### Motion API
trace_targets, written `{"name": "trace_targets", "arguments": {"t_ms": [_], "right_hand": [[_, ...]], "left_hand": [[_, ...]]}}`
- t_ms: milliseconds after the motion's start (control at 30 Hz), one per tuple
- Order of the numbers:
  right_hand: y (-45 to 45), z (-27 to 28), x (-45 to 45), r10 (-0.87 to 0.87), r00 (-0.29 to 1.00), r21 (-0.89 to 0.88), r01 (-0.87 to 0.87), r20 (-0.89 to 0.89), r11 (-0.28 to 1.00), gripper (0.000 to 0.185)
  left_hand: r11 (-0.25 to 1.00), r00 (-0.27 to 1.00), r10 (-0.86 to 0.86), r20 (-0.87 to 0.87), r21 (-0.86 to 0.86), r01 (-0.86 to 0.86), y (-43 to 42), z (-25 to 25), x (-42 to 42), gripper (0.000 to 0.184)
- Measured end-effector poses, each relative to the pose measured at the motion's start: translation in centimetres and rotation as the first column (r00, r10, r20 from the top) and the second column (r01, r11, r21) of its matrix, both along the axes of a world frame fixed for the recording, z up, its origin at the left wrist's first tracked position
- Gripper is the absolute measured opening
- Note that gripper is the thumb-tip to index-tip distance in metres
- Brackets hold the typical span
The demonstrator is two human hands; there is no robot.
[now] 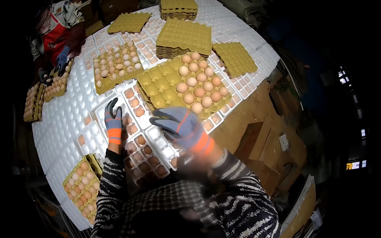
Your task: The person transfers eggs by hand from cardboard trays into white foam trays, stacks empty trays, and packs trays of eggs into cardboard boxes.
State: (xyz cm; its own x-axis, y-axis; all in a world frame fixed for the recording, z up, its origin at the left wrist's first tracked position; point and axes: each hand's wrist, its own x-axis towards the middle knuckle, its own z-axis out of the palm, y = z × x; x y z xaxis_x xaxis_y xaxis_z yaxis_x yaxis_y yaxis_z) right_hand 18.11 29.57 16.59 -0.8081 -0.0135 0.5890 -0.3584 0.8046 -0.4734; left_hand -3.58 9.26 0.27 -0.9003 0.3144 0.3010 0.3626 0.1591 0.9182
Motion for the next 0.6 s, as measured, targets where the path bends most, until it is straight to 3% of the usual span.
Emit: {"name": "trace_targets", "arguments": {"t_ms": [33, 100, 133, 167, 267, 333, 367, 400, 433, 467, 500, 533, 567, 600], "right_hand": [[3.2, 1.8, 0.9, -0.147, 0.983, 0.157, 0.129, 0.109, 0.979, 0.034], [9.8, 1.2, 2.9, -0.272, 0.942, 0.257, 0.219, 0.195, 0.941, 0.035], [11.8, 1.0, 3.7, -0.308, 0.912, 0.392, 0.188, 0.272, 0.901, 0.033], [13.1, 1.0, 3.8, -0.322, 0.79, 0.392, 0.114, 0.522, 0.913, 0.035], [15.4, -2.3, 3.8, -0.266, 0.883, 0.445, 0.074, 0.387, 0.892, 0.023], [16.2, -2.1, 4.4, -0.18, 0.909, 0.366, 0.033, 0.376, 0.93, 0.023], [16.7, -1.7, 4.6, -0.148, 0.917, 0.306, 0.03, 0.371, 0.952, 0.024], [17.6, -1.3, 4.7, -0.099, 0.919, 0.08, 0.074, 0.381, 0.994, 0.028], [18.7, -1.0, 5.0, -0.046, 0.921, -0.15, 0.112, 0.388, 0.982, 0.033], [19.7, -0.9, 5.2, 0.001, 0.933, -0.375, 0.143, 0.359, 0.916, 0.042], [19.6, -0.4, 5.0, 0.127, 0.936, -0.764, 0.184, 0.328, 0.619, 0.046], [20.2, -0.2, 4.2, 0.13, 0.951, -0.657, 0.093, 0.282, 0.748, 0.048], [20.5, 0.1, 3.2, 0.138, 0.962, -0.526, 0.007, 0.236, 0.851, 0.049], [19.8, 2.0, 2.4, 0.122, 0.928, -0.299, -0.013, 0.351, 0.954, 0.044]], "left_hand": [[0.991, 0.995, -0.095, -0.013, 0.091, 0.095, 2.0, 4.0, 2.6, 0.042], [0.933, 0.881, -0.348, -0.321, -0.214, 0.29, 5.6, 7.8, 6.7, 0.044], [0.89, 0.829, -0.439, -0.347, -0.289, 0.351, 7.5, 10.5, 9.1, 0.047], [0.84, 0.766, -0.526, -0.37, -0.365, 0.401, 9.6, 12.5, 11.2, 0.05], [0.801, 0.708, -0.545, -0.449, -0.528, 0.282, 15.4, 12.2, 14.8, 0.045], [0.761, 0.712, -0.525, -0.467, -0.632, 0.147, 17.6, 11.3, 16.4, 0.043], [0.769, 0.752, -0.511, -0.416, -0.613, 0.184, 17.9, 10.9, 16.3, 0.042], [0.777, 0.785, -0.498, -0.367, -0.59, 0.217, 18.0, 11.0, 15.8, 0.041], [0.787, 0.818, -0.484, -0.311, -0.563, 0.252, 18.0, 11.3, 15.4, 0.04], [0.866, 0.876, -0.422, -0.231, -0.389, 0.315, 17.5, 11.6, 15.1, 0.035], [0.94, 0.942, -0.331, -0.055, -0.102, 0.325, 17.0, 11.7, 15.1, 0.037], [0.921, 0.896, -0.374, 0.24, 0.215, 0.326, 16.5, 12.5, 14.5, 0.042], [0.841, 0.741, -0.469, 0.481, 0.499, 0.208, 15.9, 13.1, 13.9, 0.048], [0.863, 0.739, -0.452, 0.5, 0.454, 0.222, 15.9, 12.4, 12.9, 0.056]]}}
